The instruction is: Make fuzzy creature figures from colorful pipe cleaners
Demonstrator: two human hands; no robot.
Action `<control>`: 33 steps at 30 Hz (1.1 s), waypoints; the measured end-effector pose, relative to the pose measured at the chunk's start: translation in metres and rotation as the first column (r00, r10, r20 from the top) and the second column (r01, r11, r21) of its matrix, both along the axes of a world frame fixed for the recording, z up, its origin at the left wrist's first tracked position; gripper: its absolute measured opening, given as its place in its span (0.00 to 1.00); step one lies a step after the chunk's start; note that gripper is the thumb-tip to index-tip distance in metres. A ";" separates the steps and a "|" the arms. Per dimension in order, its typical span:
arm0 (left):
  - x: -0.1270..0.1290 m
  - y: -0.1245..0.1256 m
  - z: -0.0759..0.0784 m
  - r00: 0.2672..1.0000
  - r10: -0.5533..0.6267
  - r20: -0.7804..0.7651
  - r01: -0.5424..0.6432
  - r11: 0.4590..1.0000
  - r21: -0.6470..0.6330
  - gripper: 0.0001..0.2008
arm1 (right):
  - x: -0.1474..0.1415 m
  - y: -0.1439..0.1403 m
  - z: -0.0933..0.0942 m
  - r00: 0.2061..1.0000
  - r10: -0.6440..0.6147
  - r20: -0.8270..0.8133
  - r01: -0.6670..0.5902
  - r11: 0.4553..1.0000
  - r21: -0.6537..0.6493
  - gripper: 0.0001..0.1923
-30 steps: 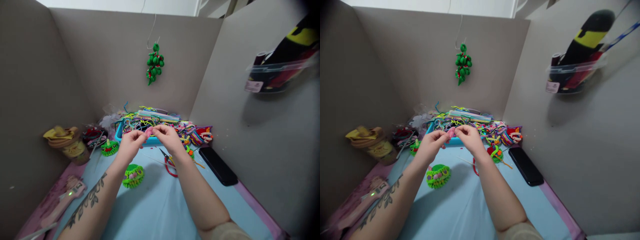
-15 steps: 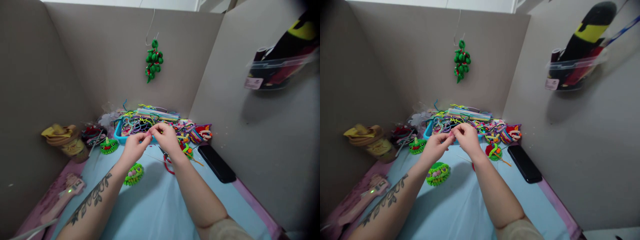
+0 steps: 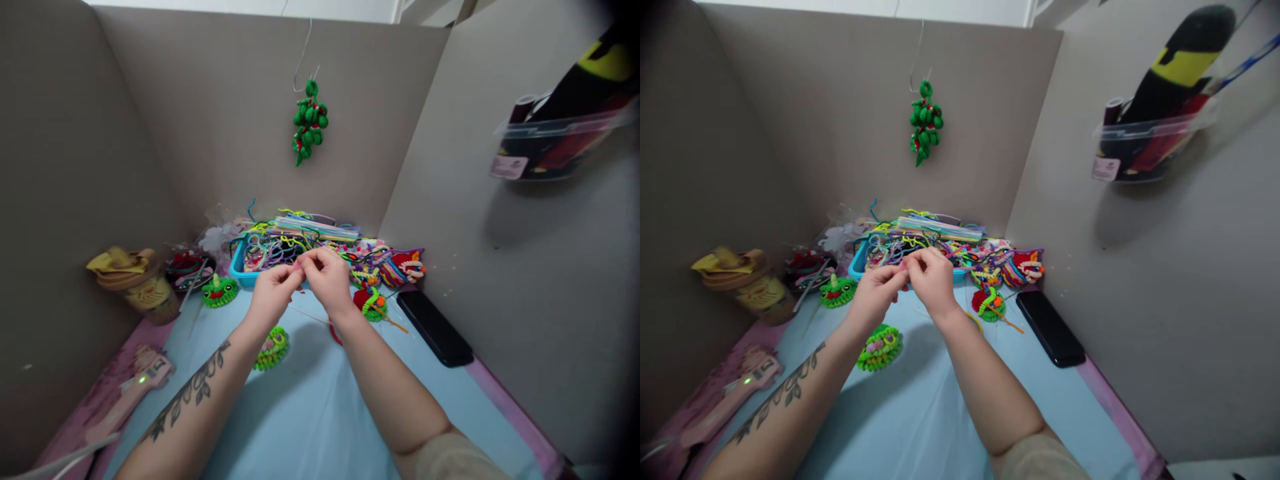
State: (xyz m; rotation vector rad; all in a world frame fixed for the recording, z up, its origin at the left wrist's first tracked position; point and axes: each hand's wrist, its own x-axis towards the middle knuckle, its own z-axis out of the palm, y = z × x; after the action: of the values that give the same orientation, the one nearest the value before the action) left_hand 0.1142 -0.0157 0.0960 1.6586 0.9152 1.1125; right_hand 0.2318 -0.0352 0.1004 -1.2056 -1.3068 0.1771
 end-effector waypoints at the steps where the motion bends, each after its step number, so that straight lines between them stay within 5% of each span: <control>1: 0.000 0.001 -0.001 1.000 -0.006 0.008 0.006 1.000 -0.019 0.14 | 0.003 0.002 0.000 0.999 0.043 -0.032 -0.044 0.999 -0.031 0.07; 6: 0.000 0.004 -0.002 1.000 -0.015 0.003 0.015 0.997 -0.078 0.16 | 0.022 0.006 0.005 0.968 0.176 -0.181 -0.193 0.978 -0.082 0.15; 15: 0.000 0.002 -0.004 0.990 -0.049 -0.129 0.052 0.999 0.018 0.19 | 0.023 0.002 0.006 0.984 0.081 0.156 -0.070 0.995 -0.073 0.06; 18: -0.012 0.010 0.002 0.981 -0.074 -0.181 0.087 0.994 0.064 0.19 | 0.027 0.003 0.004 0.987 0.153 0.039 -0.149 0.985 -0.093 0.09; 21: -0.038 0.023 0.005 0.986 0.083 -0.144 -0.074 0.995 0.065 0.25 | 0.029 0.007 0.001 0.960 0.253 -0.120 -0.264 0.960 -0.091 0.10; 26: -0.081 0.028 -0.016 0.942 0.240 -0.236 -0.213 0.968 0.136 0.22 | 0.008 0.009 -0.032 0.919 0.386 -0.086 -0.395 0.901 -0.180 0.11; 33: -0.099 0.006 -0.052 0.871 -0.028 -0.491 0.140 0.971 0.194 0.23 | -0.018 -0.001 -0.090 0.930 0.363 0.051 -0.325 0.881 -0.344 0.12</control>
State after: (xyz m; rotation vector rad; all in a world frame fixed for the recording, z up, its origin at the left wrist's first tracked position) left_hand 0.0148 -0.0093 0.0439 2.2048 1.0421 0.7655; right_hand 0.2141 -0.0365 0.0099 -1.2652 -1.6347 0.6157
